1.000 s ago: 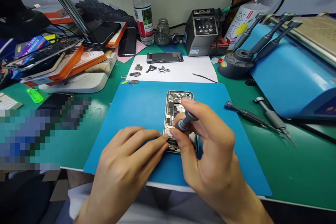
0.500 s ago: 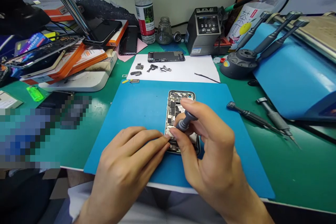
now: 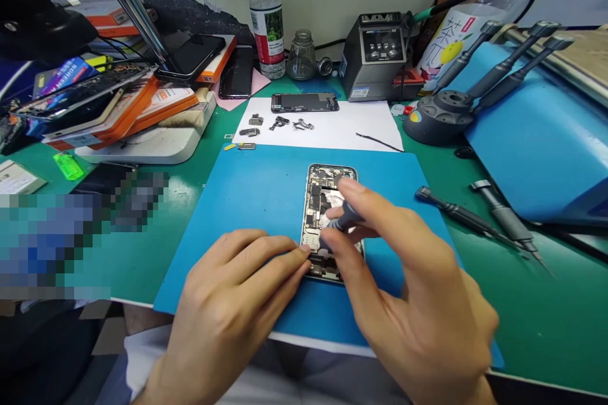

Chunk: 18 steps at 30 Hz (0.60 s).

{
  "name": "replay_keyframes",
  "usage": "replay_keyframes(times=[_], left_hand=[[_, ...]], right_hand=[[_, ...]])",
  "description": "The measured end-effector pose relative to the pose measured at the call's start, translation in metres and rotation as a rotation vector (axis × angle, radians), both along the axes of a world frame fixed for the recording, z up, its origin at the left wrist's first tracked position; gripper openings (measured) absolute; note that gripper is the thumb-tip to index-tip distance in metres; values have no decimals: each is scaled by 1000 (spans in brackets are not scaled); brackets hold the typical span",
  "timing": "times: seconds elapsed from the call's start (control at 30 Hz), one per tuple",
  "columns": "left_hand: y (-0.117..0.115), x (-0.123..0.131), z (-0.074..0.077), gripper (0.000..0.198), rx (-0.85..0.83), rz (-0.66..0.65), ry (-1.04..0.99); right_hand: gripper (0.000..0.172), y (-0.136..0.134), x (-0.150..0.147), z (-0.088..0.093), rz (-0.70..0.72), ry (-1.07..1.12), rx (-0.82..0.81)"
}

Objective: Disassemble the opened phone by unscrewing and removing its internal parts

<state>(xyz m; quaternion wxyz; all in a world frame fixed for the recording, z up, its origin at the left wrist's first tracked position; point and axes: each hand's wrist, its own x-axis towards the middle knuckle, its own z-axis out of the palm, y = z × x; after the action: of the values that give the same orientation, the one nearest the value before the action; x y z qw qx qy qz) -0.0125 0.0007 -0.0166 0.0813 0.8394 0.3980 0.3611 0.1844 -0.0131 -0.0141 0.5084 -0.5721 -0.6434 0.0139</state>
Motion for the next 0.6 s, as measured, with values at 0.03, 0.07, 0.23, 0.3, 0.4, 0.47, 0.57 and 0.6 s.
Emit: replay_keyframes(times=[0.03, 0.07, 0.23, 0.3, 0.4, 0.47, 0.57, 0.6], left_hand=[[0, 0, 0, 20, 2, 0, 3], [0, 0, -1, 20, 6, 1, 6], [0, 0, -2, 20, 15, 9, 18], [0, -1, -2, 20, 13, 11, 19], [0, -1, -2, 20, 4, 8, 26], [0, -1, -2, 20, 0, 3, 30], [1, 0, -2, 18, -6, 0, 27], [2, 0, -2, 18, -7, -1, 25]], right_hand=[[58, 0, -1, 2, 28, 24, -1], [57, 1, -2, 3, 57, 50, 0], [49, 0, -3, 7, 27, 68, 46], [50, 0, -2, 6, 21, 29, 64], [56, 1, 1, 6, 82, 7, 80], [62, 3, 2, 7, 115, -11, 100], [65, 7, 3, 9, 174, -65, 99], [65, 9, 4, 9, 192, -85, 95]])
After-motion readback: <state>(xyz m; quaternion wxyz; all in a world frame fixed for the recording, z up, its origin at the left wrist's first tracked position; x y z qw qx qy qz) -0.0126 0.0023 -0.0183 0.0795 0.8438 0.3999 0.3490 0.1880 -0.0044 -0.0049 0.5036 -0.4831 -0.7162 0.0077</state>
